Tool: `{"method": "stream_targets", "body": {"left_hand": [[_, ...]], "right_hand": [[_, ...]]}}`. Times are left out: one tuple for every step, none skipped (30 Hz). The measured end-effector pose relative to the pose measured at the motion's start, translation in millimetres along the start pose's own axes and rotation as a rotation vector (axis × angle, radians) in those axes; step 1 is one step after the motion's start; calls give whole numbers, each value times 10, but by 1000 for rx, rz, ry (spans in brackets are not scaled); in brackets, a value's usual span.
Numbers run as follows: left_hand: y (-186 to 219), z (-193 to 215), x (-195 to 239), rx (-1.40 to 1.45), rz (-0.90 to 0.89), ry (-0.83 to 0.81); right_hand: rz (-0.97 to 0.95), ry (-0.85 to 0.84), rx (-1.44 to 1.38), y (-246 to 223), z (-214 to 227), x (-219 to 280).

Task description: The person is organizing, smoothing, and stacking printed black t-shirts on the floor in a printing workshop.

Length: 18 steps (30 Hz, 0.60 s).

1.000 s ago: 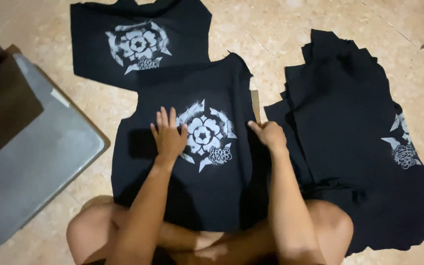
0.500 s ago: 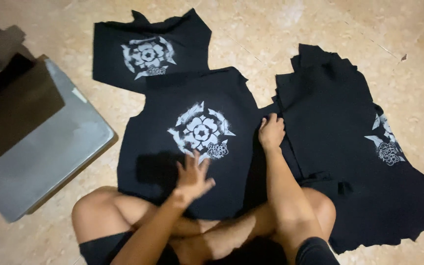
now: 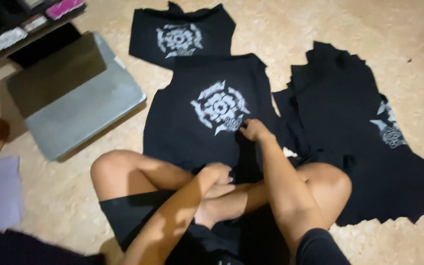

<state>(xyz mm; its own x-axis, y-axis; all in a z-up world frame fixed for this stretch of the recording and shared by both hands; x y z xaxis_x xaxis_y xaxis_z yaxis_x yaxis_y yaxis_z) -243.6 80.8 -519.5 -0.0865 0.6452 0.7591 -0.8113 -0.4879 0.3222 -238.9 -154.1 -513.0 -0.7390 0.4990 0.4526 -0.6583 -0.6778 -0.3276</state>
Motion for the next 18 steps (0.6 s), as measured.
{"method": "stream_targets", "body": {"left_hand": [[-26,56,-61,9,6,-3],[-12,73,-134,4,-26,-48],[-6,96,-212,-1,-58,-92],[-33,203,-155,17,-55,-90],[-63,326,-98,4,-18,-34],[-112,482,-39,-17,20,23],[-145,601,120,-6,24,25],[-210,751,275,-38,189,6],[-268,907,428,-68,353,-15],[-302,991,641,-69,356,-13],[-340,1066,848,-79,450,-109],[-355,1103,1050,-87,539,-212],[-454,1055,1059,-85,539,-216],[-564,1001,1076,-91,593,-336],[-671,954,1096,-96,647,-456],[-877,600,914,-105,646,-454],[-1070,296,718,-200,478,8],[-1253,34,515,-286,286,470]], "right_hand": [[6,-9,2,-21,44,-5],[6,-40,13,-12,73,6],[5,-71,23,-4,104,6],[14,-82,36,-18,134,48],[5,-87,40,-28,178,88],[-6,-87,38,-46,241,112],[1,-92,46,184,90,22],[-53,-61,51,411,-39,-92],[-108,-30,55,646,-159,-212],[-105,-28,54,709,-145,-151],[-189,-37,-19,790,-132,-95],[-276,-51,-90,903,-151,-5],[-277,-56,-89,834,-88,15],[-304,-52,-131,770,-45,51],[-332,-48,-174,706,6,85],[-337,-43,-179,601,45,176],[-348,-40,-159,496,90,269],[-360,-29,-140,405,171,346]]}}
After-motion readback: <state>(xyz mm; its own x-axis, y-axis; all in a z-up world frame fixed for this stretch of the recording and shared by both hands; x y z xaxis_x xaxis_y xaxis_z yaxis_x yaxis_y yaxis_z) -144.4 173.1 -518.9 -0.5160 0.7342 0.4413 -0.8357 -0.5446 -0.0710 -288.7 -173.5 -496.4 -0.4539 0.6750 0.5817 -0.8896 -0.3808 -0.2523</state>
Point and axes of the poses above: each hand's wrist, its own x-axis away from the middle knuckle, its own z-axis out of the back of the hand, y = z × x, the point moved 1 cm from there along -x, towards the middle knuckle, and after that the axes turned 1 degree about -x, right-handed, at the moved point
